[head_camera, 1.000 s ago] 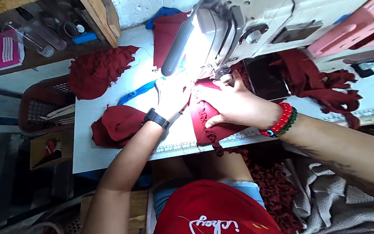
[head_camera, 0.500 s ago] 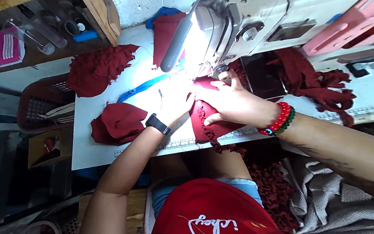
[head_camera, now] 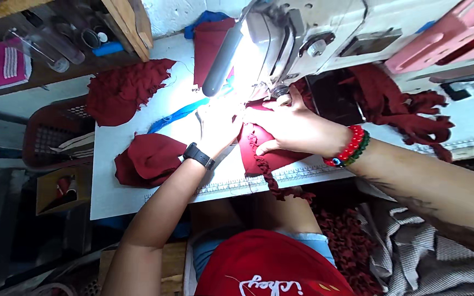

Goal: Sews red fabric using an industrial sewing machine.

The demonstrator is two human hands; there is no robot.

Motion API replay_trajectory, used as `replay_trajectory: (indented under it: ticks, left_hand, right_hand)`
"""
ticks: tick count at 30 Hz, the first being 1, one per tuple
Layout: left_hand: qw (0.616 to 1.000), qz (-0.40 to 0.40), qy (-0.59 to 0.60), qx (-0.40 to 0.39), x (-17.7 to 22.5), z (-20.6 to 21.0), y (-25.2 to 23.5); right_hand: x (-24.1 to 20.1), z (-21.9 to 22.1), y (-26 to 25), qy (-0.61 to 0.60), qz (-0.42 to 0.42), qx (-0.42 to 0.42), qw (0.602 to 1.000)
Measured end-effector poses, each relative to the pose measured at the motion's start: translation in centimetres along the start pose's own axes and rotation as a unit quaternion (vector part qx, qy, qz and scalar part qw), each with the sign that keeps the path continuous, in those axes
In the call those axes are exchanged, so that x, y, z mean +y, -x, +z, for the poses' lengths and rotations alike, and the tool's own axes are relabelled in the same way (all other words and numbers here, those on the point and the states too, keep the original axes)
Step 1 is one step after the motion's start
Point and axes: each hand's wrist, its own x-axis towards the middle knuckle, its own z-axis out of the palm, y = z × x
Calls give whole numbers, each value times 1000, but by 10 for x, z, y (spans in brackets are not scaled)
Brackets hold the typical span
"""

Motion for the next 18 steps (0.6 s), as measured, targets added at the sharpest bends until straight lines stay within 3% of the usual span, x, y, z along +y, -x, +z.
replay_trajectory:
  ticks: [6, 13, 18]
  left_hand:
    - [999, -26, 7, -24, -4, -5, -11]
    - [998, 28, 62, 18, -1, -3, 5]
    - [999, -12, 35, -20, 5, -4, 2]
  right_hand:
    - [2, 8, -3, 28, 24, 25, 999]
    - [-9, 6, 2, 40, 33, 18, 999]
    - [-10, -1, -2, 65, 36, -34, 997]
